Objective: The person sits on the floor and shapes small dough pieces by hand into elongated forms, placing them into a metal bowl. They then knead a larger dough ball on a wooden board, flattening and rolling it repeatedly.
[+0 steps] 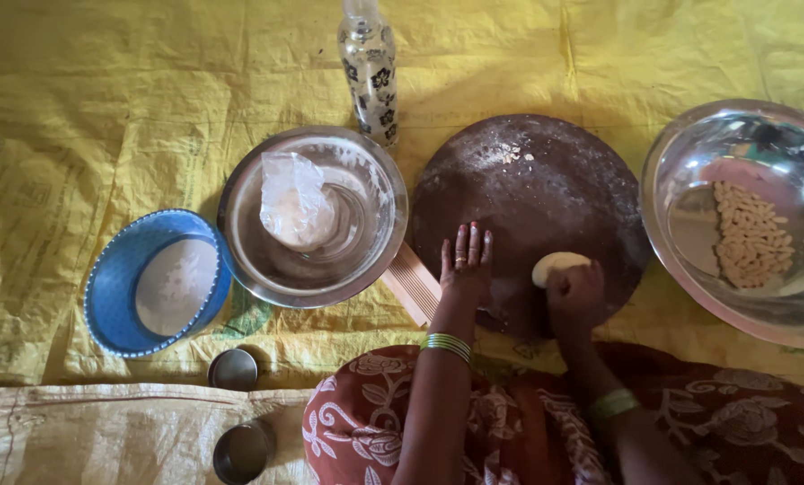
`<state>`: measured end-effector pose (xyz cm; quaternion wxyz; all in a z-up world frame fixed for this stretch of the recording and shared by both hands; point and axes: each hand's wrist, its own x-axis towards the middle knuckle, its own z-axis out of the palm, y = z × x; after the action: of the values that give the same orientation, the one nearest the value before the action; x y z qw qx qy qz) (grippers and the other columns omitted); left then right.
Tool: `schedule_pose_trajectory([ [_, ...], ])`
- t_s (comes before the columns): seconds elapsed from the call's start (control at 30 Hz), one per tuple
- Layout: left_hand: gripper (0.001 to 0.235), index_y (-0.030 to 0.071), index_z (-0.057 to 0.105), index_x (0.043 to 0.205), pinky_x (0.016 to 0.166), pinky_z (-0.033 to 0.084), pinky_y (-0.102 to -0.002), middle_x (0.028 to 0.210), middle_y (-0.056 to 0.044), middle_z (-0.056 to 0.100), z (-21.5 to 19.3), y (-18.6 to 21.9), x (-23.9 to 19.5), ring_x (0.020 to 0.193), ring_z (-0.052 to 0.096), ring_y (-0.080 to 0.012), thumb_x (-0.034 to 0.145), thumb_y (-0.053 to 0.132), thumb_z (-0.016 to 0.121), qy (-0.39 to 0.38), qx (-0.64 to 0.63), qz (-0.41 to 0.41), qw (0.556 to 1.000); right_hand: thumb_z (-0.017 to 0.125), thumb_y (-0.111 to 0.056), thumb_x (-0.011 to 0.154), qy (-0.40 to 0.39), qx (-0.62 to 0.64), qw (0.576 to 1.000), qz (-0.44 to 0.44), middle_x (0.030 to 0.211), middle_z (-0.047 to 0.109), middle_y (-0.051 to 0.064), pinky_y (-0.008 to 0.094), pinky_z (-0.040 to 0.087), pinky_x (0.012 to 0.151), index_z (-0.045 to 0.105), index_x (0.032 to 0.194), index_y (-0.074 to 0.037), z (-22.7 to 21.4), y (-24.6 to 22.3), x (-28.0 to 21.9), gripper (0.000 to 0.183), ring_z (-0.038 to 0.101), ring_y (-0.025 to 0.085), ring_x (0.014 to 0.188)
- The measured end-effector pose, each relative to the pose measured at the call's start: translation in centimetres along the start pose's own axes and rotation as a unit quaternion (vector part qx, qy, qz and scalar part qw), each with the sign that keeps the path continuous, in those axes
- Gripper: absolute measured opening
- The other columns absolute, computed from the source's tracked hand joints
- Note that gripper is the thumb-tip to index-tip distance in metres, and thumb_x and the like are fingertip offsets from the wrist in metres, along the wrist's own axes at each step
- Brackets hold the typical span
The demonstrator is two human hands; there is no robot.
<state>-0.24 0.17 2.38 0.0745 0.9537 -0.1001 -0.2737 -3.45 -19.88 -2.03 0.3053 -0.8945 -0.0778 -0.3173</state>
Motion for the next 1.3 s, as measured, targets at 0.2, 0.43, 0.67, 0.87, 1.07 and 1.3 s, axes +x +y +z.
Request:
schedule_pose_trajectory([
  [0.2, 0.172, 0.011, -0.016, 0.163, 0.125, -0.006, -0.060, 0.172, -0.015, -0.020, 0.1, 0.0, 0.1, 0.158, -0.020, -0.0341, 0.045, 0.075, 0.092, -0.001, -0.003, 0.002, 1.000, 0.072, -0.006, 0.081, 0.044, 0.065, 0.996, 0.045, 0.103, 0.054, 0.017, 0.049, 0.048, 0.095, 0.058, 0.091, 0.000, -2.4, -0.9, 0.7, 0.018, 0.055, 0.035, 0.098],
  [0.43, 0.160, 0.013, -0.016, 0.163, 0.124, -0.007, -0.060, 0.171, -0.015, -0.022, 1.3, -0.1, 1.4, 0.157, -0.023, -0.0336, 0.058, 0.067, 0.092, -0.001, -0.002, -0.005, 1.000, 0.069, -0.012, 0.086, 0.024, -0.067, 0.993, 0.097, 0.111, 0.060, 0.018, 0.048, 0.049, 0.095, 0.064, 0.097, -0.001, 0.4, -3.0, 0.1, 0.016, 0.059, 0.037, 0.106],
  [0.67, 0.148, 0.016, -0.014, 0.164, 0.126, -0.008, -0.057, 0.172, -0.012, -0.021, 1.2, 0.1, 1.3, 0.158, -0.022, -0.0315, 0.067, 0.061, 0.089, -0.065, -0.027, -0.019, 0.997, 0.069, -0.020, 0.091, -0.078, -0.136, 0.971, -0.178, 0.105, 0.067, 0.015, 0.047, 0.055, 0.088, 0.069, 0.091, -0.004, 3.8, -5.7, 2.5, 0.016, 0.065, 0.036, 0.098],
  [0.87, 0.143, 0.014, -0.005, 0.165, 0.124, -0.006, -0.060, 0.174, -0.012, -0.015, 1.0, -0.2, 1.4, 0.159, -0.017, -0.0330, 0.067, 0.051, 0.092, -0.016, -0.017, 0.001, 1.000, 0.070, -0.030, 0.092, -0.197, -0.101, 0.965, -0.142, 0.089, 0.073, 0.013, 0.046, 0.058, 0.073, 0.072, 0.076, -0.009, 9.3, -1.5, 10.5, 0.027, 0.069, 0.034, 0.080],
  [1.07, 0.163, 0.013, -0.006, 0.166, 0.125, -0.005, -0.058, 0.174, -0.014, -0.013, 0.9, -0.3, 0.4, 0.160, -0.014, -0.0330, 0.050, 0.066, 0.094, -0.004, -0.027, 0.002, 1.000, 0.072, -0.046, 0.096, -0.196, -0.158, 0.968, 0.008, 0.073, 0.070, 0.015, 0.047, 0.055, 0.066, 0.073, 0.076, -0.011, 12.2, 4.7, 12.6, 0.040, 0.066, 0.034, 0.063],
  [1.3, 0.151, 0.014, -0.007, 0.165, 0.124, -0.005, -0.060, 0.173, -0.014, -0.013, 1.5, -0.3, 0.9, 0.159, -0.015, -0.0347, 0.060, 0.061, 0.091, 0.014, -0.017, 0.006, 1.000, 0.071, -0.038, 0.089, -0.206, -0.141, 0.962, -0.108, 0.077, 0.070, 0.008, 0.044, 0.055, 0.061, 0.069, 0.074, -0.013, 9.5, 2.2, 9.8, 0.029, 0.067, 0.030, 0.065],
])
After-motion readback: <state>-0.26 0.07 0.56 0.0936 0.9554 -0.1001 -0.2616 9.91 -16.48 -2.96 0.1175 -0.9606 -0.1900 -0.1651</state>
